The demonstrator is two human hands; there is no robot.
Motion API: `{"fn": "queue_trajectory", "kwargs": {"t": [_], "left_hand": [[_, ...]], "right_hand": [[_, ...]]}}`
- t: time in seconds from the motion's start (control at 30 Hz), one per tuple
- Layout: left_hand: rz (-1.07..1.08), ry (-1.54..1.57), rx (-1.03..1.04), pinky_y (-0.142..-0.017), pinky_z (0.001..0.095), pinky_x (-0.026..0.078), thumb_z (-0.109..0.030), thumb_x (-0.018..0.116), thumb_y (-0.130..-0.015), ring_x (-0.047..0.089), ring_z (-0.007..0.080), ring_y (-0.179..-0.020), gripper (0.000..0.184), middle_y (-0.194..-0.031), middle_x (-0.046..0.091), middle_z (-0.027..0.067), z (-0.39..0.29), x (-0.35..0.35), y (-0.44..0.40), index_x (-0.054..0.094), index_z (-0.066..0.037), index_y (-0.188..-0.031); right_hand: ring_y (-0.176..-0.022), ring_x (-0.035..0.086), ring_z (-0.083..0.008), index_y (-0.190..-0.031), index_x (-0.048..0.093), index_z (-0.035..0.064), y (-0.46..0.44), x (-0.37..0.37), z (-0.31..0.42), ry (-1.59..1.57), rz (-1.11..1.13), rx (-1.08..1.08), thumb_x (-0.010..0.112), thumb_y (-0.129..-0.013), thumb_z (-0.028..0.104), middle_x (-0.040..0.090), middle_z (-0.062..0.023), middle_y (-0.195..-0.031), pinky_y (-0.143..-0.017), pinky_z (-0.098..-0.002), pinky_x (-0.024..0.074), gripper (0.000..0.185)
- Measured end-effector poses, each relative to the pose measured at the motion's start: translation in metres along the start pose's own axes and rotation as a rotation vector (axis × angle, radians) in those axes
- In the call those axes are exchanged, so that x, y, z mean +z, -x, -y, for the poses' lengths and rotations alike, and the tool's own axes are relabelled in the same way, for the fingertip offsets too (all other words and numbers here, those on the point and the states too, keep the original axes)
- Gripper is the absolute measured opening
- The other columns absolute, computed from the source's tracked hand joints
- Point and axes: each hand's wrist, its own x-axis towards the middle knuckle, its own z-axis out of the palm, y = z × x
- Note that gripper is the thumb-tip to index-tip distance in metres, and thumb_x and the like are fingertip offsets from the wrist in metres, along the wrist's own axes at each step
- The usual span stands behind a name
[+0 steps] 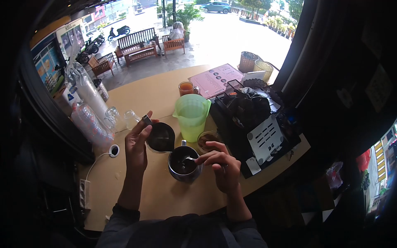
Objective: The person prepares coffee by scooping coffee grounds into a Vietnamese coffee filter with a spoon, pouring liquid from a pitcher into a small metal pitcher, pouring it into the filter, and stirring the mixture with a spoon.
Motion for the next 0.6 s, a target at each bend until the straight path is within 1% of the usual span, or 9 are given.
{"fn": "queue_trajectory", "kwargs": {"t": [0.07,0.13,0.2,0.3,0.4,0.43,0.5,0.53,0.6], "left_hand": [[-0.015,0.071,-0.04,-0.094,0.0312,0.047,-0.018,0.056,-0.094,0.062,0.014,-0.099,0.044,-0.108,0.065,0.0094,0.007,-0.005,-0.002,0.052,0.005,-0.132],[-0.03,0.144,-0.079,-0.092,0.0301,0.048,-0.018,0.055,-0.094,0.062,0.013,-0.097,0.045,-0.108,0.065,0.0087,0.017,-0.011,-0.003,0.051,0.006,-0.132],[-0.109,0.352,-0.189,-0.087,0.0286,0.052,-0.015,0.055,-0.095,0.064,0.0123,-0.094,0.047,-0.108,0.065,0.01,0.03,-0.018,-0.004,0.046,0.009,-0.134],[-0.151,0.353,-0.201,-0.082,0.0269,0.054,-0.014,0.054,-0.096,0.064,0.011,-0.093,0.045,-0.108,0.065,0.0089,0.069,-0.035,-0.001,0.045,0.008,-0.135],[-0.18,0.258,-0.212,-0.079,0.0245,0.054,-0.013,0.054,-0.096,0.064,0.0103,-0.091,0.044,-0.109,0.066,0.0085,0.109,-0.053,0.007,0.046,0.008,-0.134],[-0.208,0.283,-0.237,-0.075,0.0215,0.052,-0.012,0.056,-0.096,0.063,0.008,-0.089,0.043,-0.108,0.066,0.0076,0.115,-0.053,0.009,0.048,0.007,-0.134],[-0.191,0.253,-0.253,-0.073,0.0204,0.051,-0.012,0.056,-0.096,0.062,0.007,-0.087,0.043,-0.107,0.067,0.007,0.135,-0.062,0.014,0.049,0.007,-0.133],[-0.176,0.224,-0.271,-0.071,0.0193,0.05,-0.012,0.057,-0.095,0.062,0.0061,-0.086,0.042,-0.107,0.067,0.0064,0.143,-0.069,0.017,0.05,0.006,-0.133],[-0.144,0.227,-0.316,-0.07,0.0183,0.048,-0.012,0.057,-0.096,0.061,0.0047,-0.083,0.04,-0.105,0.067,0.0051,0.145,-0.072,0.021,0.051,0.006,-0.132]], "right_hand": [[-0.081,0.071,-0.0239,-0.084,0.059,0.0019,0.002,0.0,0.001,-0.006,-0.047,0.019,0.049,-0.098,0.041,0.072,-0.0137,-0.083,-0.099,-0.0504,0.043,0.042],[-0.079,0.071,-0.0246,-0.085,0.06,0.0035,-0.001,0.006,0.009,0.115,0.024,-0.06,0.05,-0.097,0.04,0.072,-0.0127,-0.083,-0.098,-0.0507,0.0435,0.04],[-0.078,0.071,-0.0252,-0.085,0.06,0.0038,0.001,0.008,0.013,0.159,0.041,-0.099,0.05,-0.097,0.04,0.072,-0.0119,-0.083,-0.097,-0.0523,0.0439,0.039],[-0.077,0.072,-0.0245,-0.087,0.059,0.0032,0.004,0.009,0.018,0.211,-0.028,-0.171,0.05,-0.097,0.04,0.072,-0.0109,-0.083,-0.094,-0.0548,0.0447,0.039],[-0.076,0.072,-0.0239,-0.088,0.059,0.0038,0.008,0.009,0.022,0.24,-0.036,-0.156,0.05,-0.097,0.041,0.072,-0.0104,-0.083,-0.095,-0.0545,0.0443,0.04],[-0.076,0.072,-0.0239,-0.088,0.059,0.0038,0.009,0.009,0.023,0.239,-0.036,-0.157,0.05,-0.097,0.041,0.072,-0.0104,-0.083,-0.095,-0.0545,0.0443,0.04],[-0.075,0.071,-0.0235,-0.087,0.059,0.0042,0.009,0.009,0.025,0.281,-0.062,-0.143,0.05,-0.096,0.042,0.072,-0.0099,-0.084,-0.095,-0.0544,0.0439,0.04],[-0.075,0.071,-0.0235,-0.087,0.059,0.0042,0.009,0.009,0.026,0.283,-0.063,-0.144,0.05,-0.096,0.042,0.072,-0.0099,-0.084,-0.095,-0.0544,0.0439,0.04],[-0.075,0.071,-0.023,-0.086,0.059,0.0046,0.008,0.009,0.026,0.391,0.03,-0.183,0.051,-0.095,0.043,0.071,-0.0093,-0.084,-0.096,-0.0544,0.0434,0.04]]}}
